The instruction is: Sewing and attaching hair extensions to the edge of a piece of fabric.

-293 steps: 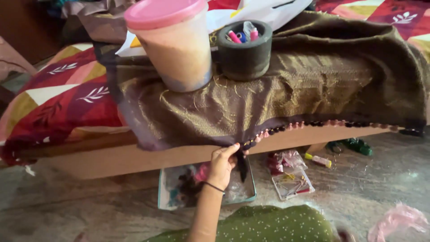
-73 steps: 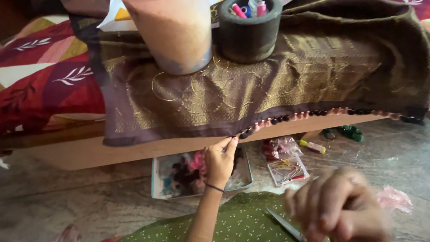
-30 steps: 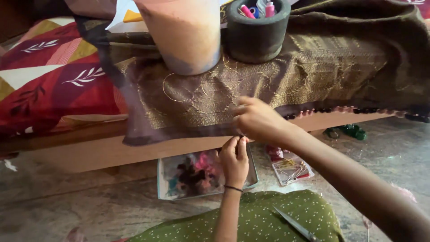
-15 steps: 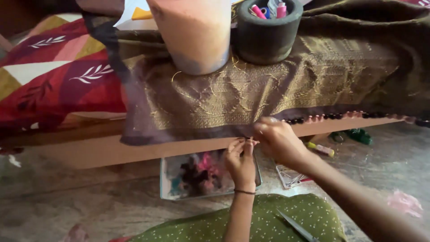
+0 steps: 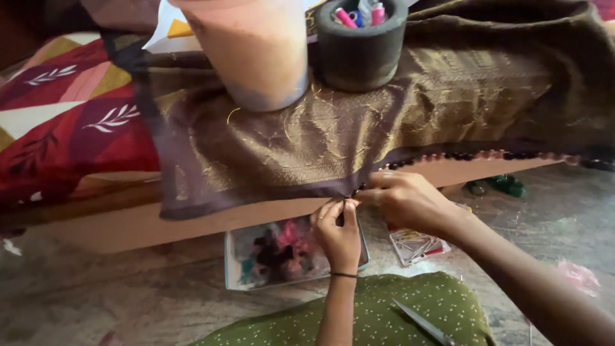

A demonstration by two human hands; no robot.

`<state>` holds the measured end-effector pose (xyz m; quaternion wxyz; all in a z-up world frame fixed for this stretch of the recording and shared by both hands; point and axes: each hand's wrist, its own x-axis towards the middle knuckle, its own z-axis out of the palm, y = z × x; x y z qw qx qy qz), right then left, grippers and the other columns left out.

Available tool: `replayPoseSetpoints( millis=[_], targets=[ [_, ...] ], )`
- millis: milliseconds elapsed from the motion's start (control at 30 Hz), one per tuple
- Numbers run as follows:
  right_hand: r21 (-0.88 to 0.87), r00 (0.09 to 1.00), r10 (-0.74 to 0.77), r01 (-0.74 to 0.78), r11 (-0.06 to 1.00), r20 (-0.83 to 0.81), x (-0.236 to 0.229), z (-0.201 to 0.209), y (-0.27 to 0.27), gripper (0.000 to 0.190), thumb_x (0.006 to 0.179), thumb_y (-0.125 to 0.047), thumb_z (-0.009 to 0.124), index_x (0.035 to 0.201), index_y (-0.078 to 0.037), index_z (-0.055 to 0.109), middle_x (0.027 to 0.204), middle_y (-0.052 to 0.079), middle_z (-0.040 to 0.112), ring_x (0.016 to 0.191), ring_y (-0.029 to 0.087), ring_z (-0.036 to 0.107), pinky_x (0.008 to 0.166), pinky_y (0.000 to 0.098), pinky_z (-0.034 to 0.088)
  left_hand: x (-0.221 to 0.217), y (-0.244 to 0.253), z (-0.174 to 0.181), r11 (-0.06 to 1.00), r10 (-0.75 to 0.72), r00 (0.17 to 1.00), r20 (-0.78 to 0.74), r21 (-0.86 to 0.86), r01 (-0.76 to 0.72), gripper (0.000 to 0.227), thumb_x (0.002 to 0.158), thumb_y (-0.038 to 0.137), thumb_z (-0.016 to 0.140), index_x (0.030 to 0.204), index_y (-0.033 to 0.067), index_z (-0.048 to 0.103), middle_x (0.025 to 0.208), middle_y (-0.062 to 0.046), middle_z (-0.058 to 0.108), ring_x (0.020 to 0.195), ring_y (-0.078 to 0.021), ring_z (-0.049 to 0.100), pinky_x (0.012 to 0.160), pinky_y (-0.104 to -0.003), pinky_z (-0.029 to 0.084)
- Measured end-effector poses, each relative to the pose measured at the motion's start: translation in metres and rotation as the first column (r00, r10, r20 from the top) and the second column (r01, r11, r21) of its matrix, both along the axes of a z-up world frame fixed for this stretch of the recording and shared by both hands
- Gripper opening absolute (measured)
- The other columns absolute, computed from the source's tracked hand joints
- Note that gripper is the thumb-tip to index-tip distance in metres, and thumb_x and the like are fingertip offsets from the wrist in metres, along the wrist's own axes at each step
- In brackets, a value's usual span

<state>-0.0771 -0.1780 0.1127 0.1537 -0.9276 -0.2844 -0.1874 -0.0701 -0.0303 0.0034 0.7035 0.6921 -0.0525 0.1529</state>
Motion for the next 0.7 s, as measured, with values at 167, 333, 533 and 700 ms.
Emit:
replayPoseSetpoints(
  millis=[167, 333, 533, 700],
  targets=[
    [-0.232, 0.976, 0.217, -0.205, 0.951, 0.026, 0.051, 0.024, 0.041, 0.009, 0.074, -0.008, 0.074, 0.068, -0.002, 0.071, 0.078, 0.009, 0.068, 0.079, 0.024, 0.069, 0.065, 0.0391, 0.059, -0.013, -0.004, 0.013, 0.888, 0.238, 0.949, 0.207, 0.349, -0.299, 0.013, 0.088, 0.016, 0.073, 0.089, 0.0061, 0.081, 0.1, -0.013, 0.073, 0.106, -0.0326, 0.059, 0.096, -0.046, 0.042],
    [-0.173, 0.97, 0.222, -0.237, 0.956, -0.097, 0.063, 0.011, 0.04, 0.008, 0.077, -0.005, 0.073, 0.07, -0.002, 0.071, 0.081, 0.011, 0.068, 0.073, 0.023, 0.071, 0.063, 0.0388, 0.058, -0.012, -0.001, 0.009, 0.857, 0.292, 0.895, 0.338, 0.324, -0.402, 0.018, 0.092, 0.015, 0.069, 0.098, -0.0007, 0.077, 0.107, -0.012, 0.074, 0.111, -0.0323, 0.06, 0.098, -0.045, 0.045],
    [0.301, 0.995, -0.096, 0.098, 0.949, -0.023, -0.003, -0.032, 0.015, 0.015, 0.082, -0.006, 0.074, 0.095, -0.001, 0.078, 0.09, 0.015, 0.076, 0.075, 0.027, 0.074, 0.069, 0.0387, 0.059, -0.002, -0.004, -0.003, 0.963, -0.052, 0.996, -0.073, -0.268, 0.031, 0.021, 0.096, 0.015, 0.068, 0.091, -0.0031, 0.078, 0.098, -0.01, 0.076, 0.092, -0.0183, 0.07, 0.086, -0.029, 0.054],
    [0.354, 0.963, -0.135, 0.213, 0.911, -0.232, 0.018, -0.079, 0.013, 0.013, 0.08, -0.004, 0.074, 0.092, 0.0, 0.079, 0.079, 0.015, 0.076, 0.068, 0.025, 0.073, 0.065, 0.0405, 0.058, -0.003, -0.004, -0.011, 0.912, -0.128, 0.988, -0.083, -0.401, 0.085, 0.018, 0.094, 0.009, 0.067, 0.09, -0.0047, 0.079, 0.102, -0.008, 0.074, 0.097, -0.0156, 0.067, 0.087, -0.028, 0.051]
  ],
)
